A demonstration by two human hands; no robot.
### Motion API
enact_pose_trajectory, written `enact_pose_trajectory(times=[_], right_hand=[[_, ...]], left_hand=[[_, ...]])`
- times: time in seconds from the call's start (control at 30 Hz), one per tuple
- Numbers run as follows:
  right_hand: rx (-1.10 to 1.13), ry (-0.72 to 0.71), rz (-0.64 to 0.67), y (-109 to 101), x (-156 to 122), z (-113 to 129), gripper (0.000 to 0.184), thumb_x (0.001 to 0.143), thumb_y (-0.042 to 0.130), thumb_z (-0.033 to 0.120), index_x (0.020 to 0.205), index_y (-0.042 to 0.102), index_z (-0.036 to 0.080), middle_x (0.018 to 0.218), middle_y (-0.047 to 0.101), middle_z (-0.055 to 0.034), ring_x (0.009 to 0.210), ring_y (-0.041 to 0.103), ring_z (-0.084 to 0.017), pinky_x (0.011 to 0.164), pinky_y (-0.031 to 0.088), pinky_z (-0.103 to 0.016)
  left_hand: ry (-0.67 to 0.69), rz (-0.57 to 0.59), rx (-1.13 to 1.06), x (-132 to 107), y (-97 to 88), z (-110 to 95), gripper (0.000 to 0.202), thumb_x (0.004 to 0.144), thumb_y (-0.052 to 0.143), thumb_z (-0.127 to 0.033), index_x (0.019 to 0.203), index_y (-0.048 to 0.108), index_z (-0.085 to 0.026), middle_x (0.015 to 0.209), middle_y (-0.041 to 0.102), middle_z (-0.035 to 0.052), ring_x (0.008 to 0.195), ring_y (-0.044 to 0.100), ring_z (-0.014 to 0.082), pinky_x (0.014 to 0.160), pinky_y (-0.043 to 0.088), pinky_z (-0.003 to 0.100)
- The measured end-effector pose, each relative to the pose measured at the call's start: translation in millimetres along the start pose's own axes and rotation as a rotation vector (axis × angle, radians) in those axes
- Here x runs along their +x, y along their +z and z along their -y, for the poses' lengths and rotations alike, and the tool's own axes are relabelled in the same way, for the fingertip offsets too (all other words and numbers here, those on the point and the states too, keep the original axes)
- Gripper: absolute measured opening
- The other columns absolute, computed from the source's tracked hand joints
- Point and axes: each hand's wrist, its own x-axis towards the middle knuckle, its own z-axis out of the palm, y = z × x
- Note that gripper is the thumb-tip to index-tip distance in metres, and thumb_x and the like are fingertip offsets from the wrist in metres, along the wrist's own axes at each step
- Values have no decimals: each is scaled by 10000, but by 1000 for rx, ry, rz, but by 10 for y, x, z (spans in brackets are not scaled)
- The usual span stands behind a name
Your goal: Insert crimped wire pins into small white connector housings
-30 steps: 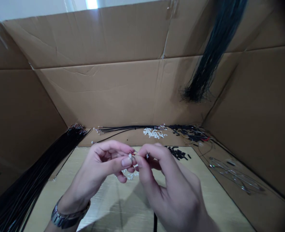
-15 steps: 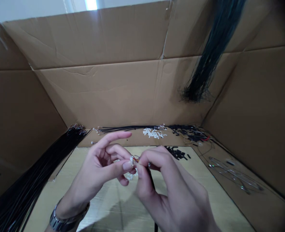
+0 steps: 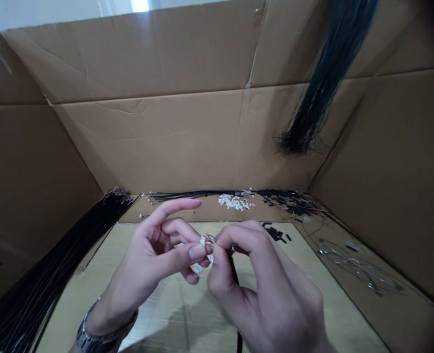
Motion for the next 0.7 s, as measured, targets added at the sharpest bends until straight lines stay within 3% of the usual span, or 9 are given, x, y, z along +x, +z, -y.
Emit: enact_pose_trajectory(times=[0.5,0.7], right_hand=[[-59,-45,-3,-20,15,-16,138,865,527,30,818,548,158,648,562,16,554,560,-105,518,465,-247],[6,-48,102,-40,8,-46,138,895,519,29,881,539,165,719,591,2,618,595,-123,558,493,-257]], left_hand=[[-5,1,0,11,12,-7,428,854,751,-82,1216,666,-295,759,726,-51,655,699,69,576,596,90],[-54,-5,33,-19,7,-74,519,855,750,-81,1297,598,-307,742,711,-51,604,675,64,569,598,112]])
